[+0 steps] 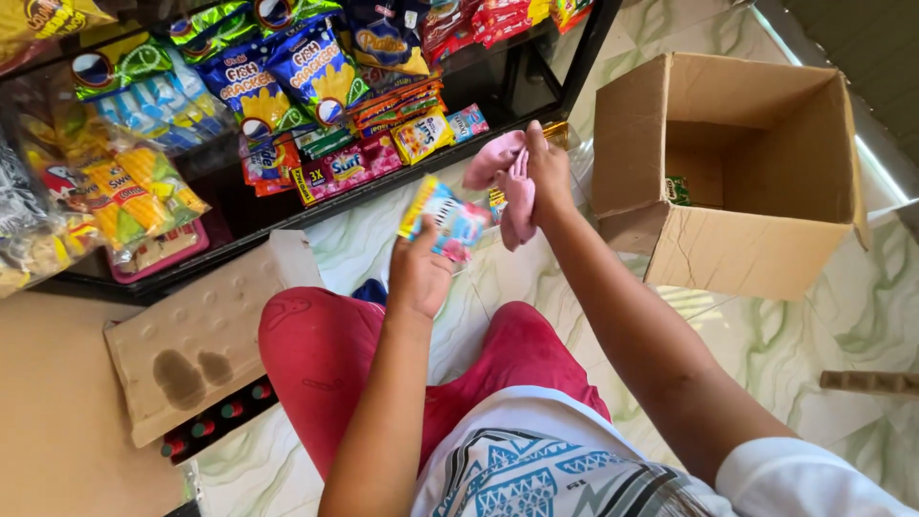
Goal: Wiping down snack packets and small laundry detergent sachets with a cloth while sitting on the floor.
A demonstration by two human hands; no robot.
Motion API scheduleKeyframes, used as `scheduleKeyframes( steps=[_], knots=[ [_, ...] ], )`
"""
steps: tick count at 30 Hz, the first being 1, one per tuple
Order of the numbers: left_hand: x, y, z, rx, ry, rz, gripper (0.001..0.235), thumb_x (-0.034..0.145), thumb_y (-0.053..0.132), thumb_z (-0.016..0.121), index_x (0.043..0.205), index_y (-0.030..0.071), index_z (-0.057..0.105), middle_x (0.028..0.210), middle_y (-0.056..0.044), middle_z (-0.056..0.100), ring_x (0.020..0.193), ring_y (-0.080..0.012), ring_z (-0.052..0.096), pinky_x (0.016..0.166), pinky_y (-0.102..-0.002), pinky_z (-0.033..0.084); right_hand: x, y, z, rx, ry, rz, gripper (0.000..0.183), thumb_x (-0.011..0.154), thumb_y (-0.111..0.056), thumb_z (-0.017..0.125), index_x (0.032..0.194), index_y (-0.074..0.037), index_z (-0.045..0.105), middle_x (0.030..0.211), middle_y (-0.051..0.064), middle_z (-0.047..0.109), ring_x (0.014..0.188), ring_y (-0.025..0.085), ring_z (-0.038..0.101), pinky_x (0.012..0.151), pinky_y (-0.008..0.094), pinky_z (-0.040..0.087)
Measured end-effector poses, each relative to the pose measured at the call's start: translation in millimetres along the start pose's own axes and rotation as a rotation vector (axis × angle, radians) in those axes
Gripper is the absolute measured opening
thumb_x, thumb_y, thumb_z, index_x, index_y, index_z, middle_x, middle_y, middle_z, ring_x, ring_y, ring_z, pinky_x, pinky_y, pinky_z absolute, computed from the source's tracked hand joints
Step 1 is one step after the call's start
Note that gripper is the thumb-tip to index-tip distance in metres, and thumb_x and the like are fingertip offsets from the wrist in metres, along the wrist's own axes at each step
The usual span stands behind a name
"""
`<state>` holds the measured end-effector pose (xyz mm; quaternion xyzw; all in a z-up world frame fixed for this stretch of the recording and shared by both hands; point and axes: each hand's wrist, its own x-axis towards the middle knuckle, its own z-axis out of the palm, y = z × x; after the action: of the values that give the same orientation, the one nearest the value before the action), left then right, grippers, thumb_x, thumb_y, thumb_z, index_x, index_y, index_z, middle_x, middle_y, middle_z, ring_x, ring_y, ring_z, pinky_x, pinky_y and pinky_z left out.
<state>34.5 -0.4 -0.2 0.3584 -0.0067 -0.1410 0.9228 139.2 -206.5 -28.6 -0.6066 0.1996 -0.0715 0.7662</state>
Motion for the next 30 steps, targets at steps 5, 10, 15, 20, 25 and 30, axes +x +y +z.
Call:
scheduleKeyframes(
  steps=[5, 10, 15, 20, 25, 30],
  knots=[
    [15, -14, -1, -0.257, 0.068, 0.108, 0.043, 0.104, 0.026, 0.063, 0.138, 0.001, 0.055, 0.132, -0.012, 0.065, 0.122, -0.0269, 0.063, 0.107, -0.044, 0.051, -26, 64, 21, -0.902, -0.067, -1.188, 0.062, 0.121, -0.041, 0.027, 0.134, 0.007, 0.064, 0.111, 0.028, 0.069, 0.098, 0.043, 0.067, 0.084, 0.043, 0.055],
    [7, -25, 8, -0.337, 0.067, 0.082, 0.048, 0.104, 0.03, 0.063, 0.142, 0.003, 0.053, 0.137, -0.01, 0.063, 0.127, -0.0246, 0.06, 0.111, -0.042, 0.046, -101, -13, 49, -0.648, -0.029, -0.404, 0.048, 0.106, -0.047, 0.049, 0.107, -0.005, 0.072, 0.084, 0.017, 0.075, 0.077, 0.032, 0.074, 0.069, 0.041, 0.056],
    [7, -17, 4, -0.354, 0.127, 0.133, 0.052, 0.099, 0.032, 0.062, 0.144, 0.007, 0.05, 0.142, -0.01, 0.062, 0.133, -0.0233, 0.057, 0.117, -0.042, 0.042, -57, -4, 24, -0.56, 0.025, -0.169, 0.065, 0.113, -0.051, 0.042, 0.099, -0.002, 0.081, 0.07, 0.017, 0.073, 0.063, 0.026, 0.072, 0.064, 0.038, 0.056],
    [28, -15, -8, -0.366, 0.118, 0.198, 0.052, 0.1, 0.032, 0.063, 0.142, 0.003, 0.051, 0.139, -0.013, 0.062, 0.133, -0.0272, 0.057, 0.117, -0.048, 0.042, -67, -25, 6, 0.107, -0.226, 0.417, 0.043, 0.101, -0.038, 0.055, 0.103, 0.003, 0.067, 0.082, 0.012, 0.075, 0.068, 0.022, 0.074, 0.058, 0.033, 0.061],
    [57, -59, -23, -0.437, 0.192, 0.126, 0.044, 0.101, 0.029, 0.065, 0.137, 0.004, 0.054, 0.13, -0.01, 0.064, 0.123, -0.0274, 0.061, 0.109, -0.048, 0.048, -71, 38, -17, 0.075, -0.419, 0.382, 0.026, 0.1, -0.02, 0.074, 0.109, 0.004, 0.066, 0.089, 0.012, 0.068, 0.07, 0.017, 0.065, 0.057, 0.03, 0.053],
    [81, -67, -29, -0.289, 0.315, 0.083, 0.041, 0.1, 0.024, 0.069, 0.133, 0.002, 0.057, 0.125, -0.011, 0.066, 0.116, -0.0269, 0.066, 0.101, -0.045, 0.056, -50, 21, -25, 0.166, -0.316, 0.408, 0.031, 0.088, -0.014, 0.077, 0.111, 0.004, 0.066, 0.097, 0.011, 0.075, 0.081, 0.018, 0.074, 0.074, 0.033, 0.064]
  ],
)
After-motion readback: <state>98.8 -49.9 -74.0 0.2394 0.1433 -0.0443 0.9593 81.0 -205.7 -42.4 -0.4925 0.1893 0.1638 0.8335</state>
